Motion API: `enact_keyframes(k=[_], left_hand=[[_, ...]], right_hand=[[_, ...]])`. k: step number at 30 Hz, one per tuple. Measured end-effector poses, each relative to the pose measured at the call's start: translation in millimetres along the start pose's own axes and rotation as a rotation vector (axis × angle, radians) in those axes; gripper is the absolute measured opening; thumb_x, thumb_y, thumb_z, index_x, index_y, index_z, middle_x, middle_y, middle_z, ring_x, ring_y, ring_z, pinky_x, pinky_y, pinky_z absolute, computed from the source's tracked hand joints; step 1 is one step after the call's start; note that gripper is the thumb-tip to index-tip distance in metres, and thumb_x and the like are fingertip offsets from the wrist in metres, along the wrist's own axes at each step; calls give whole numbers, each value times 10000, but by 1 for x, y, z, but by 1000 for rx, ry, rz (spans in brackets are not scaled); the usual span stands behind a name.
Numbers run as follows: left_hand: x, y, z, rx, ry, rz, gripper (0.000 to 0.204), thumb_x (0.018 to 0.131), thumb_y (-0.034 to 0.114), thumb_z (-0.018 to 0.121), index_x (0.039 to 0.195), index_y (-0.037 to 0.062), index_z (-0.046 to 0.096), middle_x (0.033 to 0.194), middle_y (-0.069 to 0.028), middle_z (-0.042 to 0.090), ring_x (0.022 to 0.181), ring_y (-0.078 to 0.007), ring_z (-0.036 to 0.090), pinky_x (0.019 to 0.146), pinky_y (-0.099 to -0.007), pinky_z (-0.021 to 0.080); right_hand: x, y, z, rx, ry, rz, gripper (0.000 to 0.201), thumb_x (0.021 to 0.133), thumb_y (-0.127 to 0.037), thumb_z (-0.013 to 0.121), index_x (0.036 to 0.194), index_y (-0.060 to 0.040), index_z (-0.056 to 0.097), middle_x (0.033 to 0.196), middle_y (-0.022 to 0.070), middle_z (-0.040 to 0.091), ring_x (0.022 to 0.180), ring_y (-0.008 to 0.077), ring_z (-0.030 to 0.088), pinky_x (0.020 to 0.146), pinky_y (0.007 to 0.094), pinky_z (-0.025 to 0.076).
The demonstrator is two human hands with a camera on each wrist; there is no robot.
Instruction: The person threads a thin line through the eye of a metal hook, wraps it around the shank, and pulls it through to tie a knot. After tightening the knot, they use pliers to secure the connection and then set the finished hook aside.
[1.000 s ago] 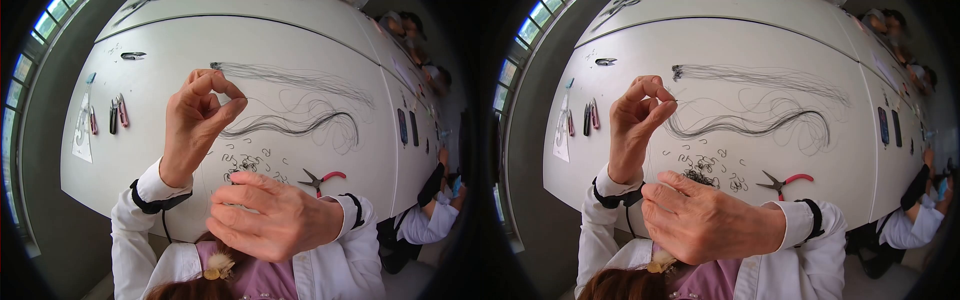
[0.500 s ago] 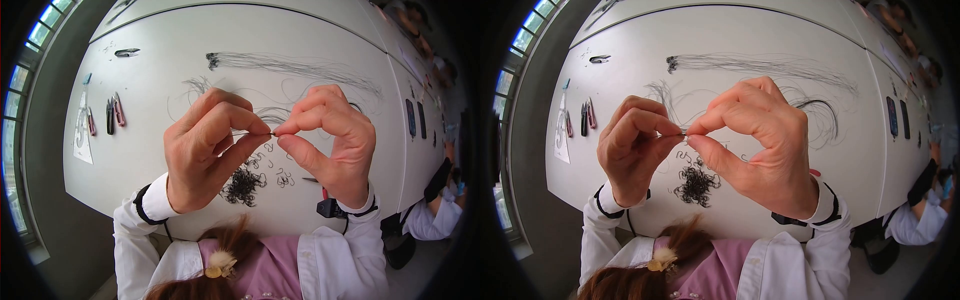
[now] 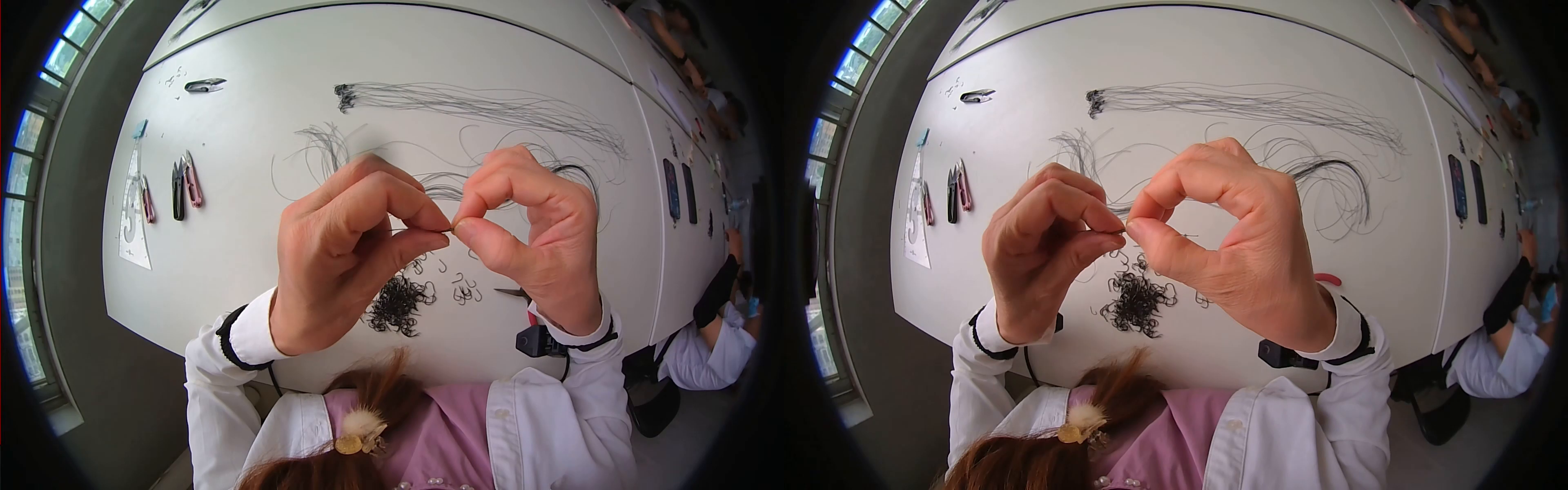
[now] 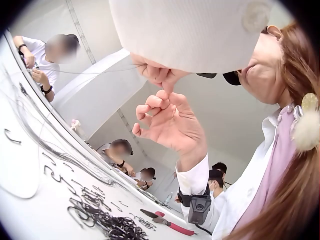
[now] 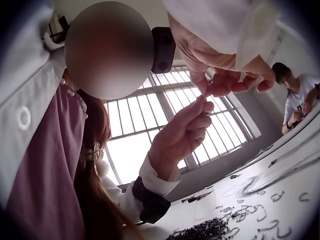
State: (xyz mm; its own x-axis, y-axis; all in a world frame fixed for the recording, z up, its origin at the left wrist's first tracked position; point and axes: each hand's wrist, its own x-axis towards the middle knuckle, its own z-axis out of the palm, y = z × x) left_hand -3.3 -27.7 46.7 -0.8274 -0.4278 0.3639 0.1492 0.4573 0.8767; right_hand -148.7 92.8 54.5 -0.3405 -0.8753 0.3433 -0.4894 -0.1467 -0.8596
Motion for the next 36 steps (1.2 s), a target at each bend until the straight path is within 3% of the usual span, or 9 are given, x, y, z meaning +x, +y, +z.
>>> enact_keyframes(k=[11, 14, 16, 29, 31, 36], left_hand=[[-6, 0, 6, -69, 60, -90, 183, 671, -74, 734, 755, -11, 585, 807, -51, 540, 666, -70, 487, 550, -208, 376], [-5, -2, 6, -75, 60, -98, 179, 673, -74, 733, 748, -10, 584, 808, -52, 538, 664, -71, 488, 550, -205, 382], [-3, -9, 7, -126, 102, -7, 151, 696, -51, 724, 737, 24, 599, 770, -13, 588, 512, -25, 423, 441, -203, 320], [-1, 0, -2, -105, 59, 38, 125, 724, -55, 690, 745, 28, 599, 772, -9, 576, 510, -37, 412, 459, -210, 322], [-1, 10, -5, -74, -14, -158, 125, 700, -46, 707, 727, 7, 597, 788, -50, 531, 674, -90, 479, 589, -216, 387], [-2, 10, -4, 31, -32, -52, 123, 689, -44, 712, 730, 15, 612, 792, -52, 534, 638, -78, 473, 550, -215, 368]], right_hand=[[-3, 1, 5, 131, 12, 150, 31, 708, -67, 661, 716, -57, 634, 702, -11, 610, 762, 121, 495, 770, 271, 379], [-3, 1, 3, 115, 3, 115, 36, 710, -70, 668, 717, -60, 634, 703, -9, 611, 760, 121, 496, 761, 272, 379], [-3, -1, 2, 42, -8, 58, 53, 685, -4, 639, 705, -33, 600, 705, 5, 584, 746, 132, 474, 770, 294, 361], [-3, -12, -2, -110, 9, -27, 108, 638, -20, 746, 704, -55, 667, 675, -12, 592, 705, 131, 450, 688, 271, 351], [-3, -14, -3, -160, -4, -67, 117, 629, -16, 745, 702, -60, 665, 685, -11, 589, 717, 144, 453, 687, 281, 359], [-2, -14, -4, -200, -10, -109, 129, 620, -10, 743, 702, -65, 660, 698, -7, 583, 730, 165, 464, 702, 298, 375]])
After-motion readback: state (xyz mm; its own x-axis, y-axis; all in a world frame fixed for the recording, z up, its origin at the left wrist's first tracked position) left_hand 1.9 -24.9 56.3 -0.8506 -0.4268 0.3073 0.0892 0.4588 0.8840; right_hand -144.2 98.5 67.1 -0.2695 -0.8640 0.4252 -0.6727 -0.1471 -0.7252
